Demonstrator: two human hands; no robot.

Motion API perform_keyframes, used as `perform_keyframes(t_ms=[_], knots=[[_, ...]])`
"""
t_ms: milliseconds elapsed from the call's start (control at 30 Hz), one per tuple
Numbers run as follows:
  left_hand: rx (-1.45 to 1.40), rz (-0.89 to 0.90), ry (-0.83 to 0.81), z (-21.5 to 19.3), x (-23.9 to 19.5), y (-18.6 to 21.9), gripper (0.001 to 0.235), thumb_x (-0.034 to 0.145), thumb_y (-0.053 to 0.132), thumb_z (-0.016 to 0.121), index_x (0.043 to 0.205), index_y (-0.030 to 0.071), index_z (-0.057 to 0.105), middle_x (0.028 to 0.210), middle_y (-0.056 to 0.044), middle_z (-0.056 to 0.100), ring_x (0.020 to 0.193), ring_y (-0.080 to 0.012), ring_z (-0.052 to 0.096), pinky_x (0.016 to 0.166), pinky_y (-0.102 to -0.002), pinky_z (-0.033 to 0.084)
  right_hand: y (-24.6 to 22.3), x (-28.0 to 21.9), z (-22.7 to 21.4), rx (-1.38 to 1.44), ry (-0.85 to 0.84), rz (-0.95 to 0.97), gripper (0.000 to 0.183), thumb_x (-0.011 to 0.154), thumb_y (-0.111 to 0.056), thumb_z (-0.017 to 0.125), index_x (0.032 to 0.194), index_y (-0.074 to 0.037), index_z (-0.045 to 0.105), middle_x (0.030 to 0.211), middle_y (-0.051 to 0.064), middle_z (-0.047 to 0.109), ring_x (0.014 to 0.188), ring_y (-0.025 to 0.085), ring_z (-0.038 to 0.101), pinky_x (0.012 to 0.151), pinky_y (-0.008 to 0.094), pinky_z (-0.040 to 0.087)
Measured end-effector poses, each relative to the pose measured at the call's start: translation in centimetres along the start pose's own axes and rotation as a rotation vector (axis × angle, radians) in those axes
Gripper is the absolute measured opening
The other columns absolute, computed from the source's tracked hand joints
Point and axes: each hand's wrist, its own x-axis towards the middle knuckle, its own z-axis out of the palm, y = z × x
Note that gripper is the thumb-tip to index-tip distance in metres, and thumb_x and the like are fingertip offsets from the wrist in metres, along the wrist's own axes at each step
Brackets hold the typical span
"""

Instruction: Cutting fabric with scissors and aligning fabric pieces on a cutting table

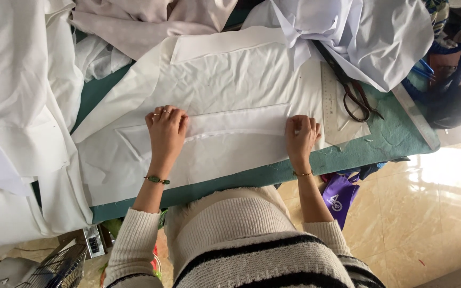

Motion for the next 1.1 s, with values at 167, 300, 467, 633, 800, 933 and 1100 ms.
perform_keyframes(t_ms=[167,300,467,633,800,933,1100], knots=[[-0.326,-0.03,-0.152,-4.0,1.6,1.0,0.009,0.102,0.025,0.064,0.1,0.02,0.057,0.082,-0.002,0.071,0.085,-0.0246,0.07,0.093,-0.043,0.046,-2.8,0.3,-1.2,0.171,-0.026,-0.158,0.025,0.097,-0.029,0.069,0.119,-0.021,0.061,0.114,0.002,0.056,0.108,0.025,0.05,0.089,0.042,0.035],[-0.672,-0.065,-0.336,-10.2,4.7,3.4,0.005,0.104,0.021,0.059,0.102,0.017,0.056,0.082,-0.01,0.075,0.079,-0.0346,0.072,0.08,-0.046,0.051,-9.1,1.0,-2.6,0.327,-0.219,-0.335,0.052,0.089,-0.024,0.078,0.136,-0.015,0.057,0.144,0.014,0.052,0.135,0.036,0.044,0.103,0.049,0.032],[-1.01,-0.099,-0.536,-13.4,6.9,4.1,0.005,0.1,0.017,0.063,0.103,0.013,0.061,0.074,-0.007,0.069,0.073,-0.0172,0.064,0.072,-0.038,0.053,-13.8,3.2,-1.0,0.597,-0.64,-0.54,0.056,0.084,-0.032,0.081,0.135,-0.02,0.061,0.12,0.002,0.072,0.133,0.029,0.055,0.111,0.048,0.033],[-1.187,-0.134,-0.615,-16.0,8.7,2.6,0.007,0.104,0.012,0.056,0.109,0.009,0.061,0.064,0.004,0.053,0.06,-0.0055,0.047,0.058,-0.02,0.041,-13.3,4.3,-1.1,0.716,-0.714,-0.34,0.024,0.088,-0.023,0.081,0.108,-0.011,0.072,0.091,0.006,0.071,0.096,0.023,0.065,0.093,0.04,0.048],[-1.227,-0.143,-0.588,-17.5,9.3,2.4,0.013,0.104,0.012,0.057,0.116,0.007,0.059,0.057,0.004,0.05,0.055,-0.0046,0.043,0.056,-0.019,0.037,-12.3,4.0,-3.1,1.059,-0.819,-0.094,0.02,0.099,-0.019,0.069,0.088,-0.003,0.069,0.066,0.003,0.062,0.058,0.011,0.06,0.055,0.024,0.049],[-1.228,-0.13,-0.638,-19.2,9.6,2.8,0.019,0.101,0.01,0.059,0.12,0.008,0.06,0.063,0.003,0.055,0.058,-0.0024,0.042,0.057,-0.017,0.037,-9.4,3.9,-1.4,1.164,-0.825,0.072,0.026,0.101,-0.022,0.065,0.082,-0.004,0.067,0.059,0.003,0.061,0.049,0.01,0.06,0.047,0.022,0.049],[-1.018,-0.113,-0.656,-20.9,9.4,2.6,0.03,0.093,0.006,0.066,0.122,0.005,0.063,0.075,-0.008,0.069,0.065,-0.0127,0.052,0.065,-0.025,0.045,-10.0,3.7,-4.6,1.074,-0.758,0.002,0.02,0.098,-0.019,0.069,0.083,-0.006,0.069,0.063,0.002,0.063,0.055,0.007,0.059,0.05,0.021,0.047]])
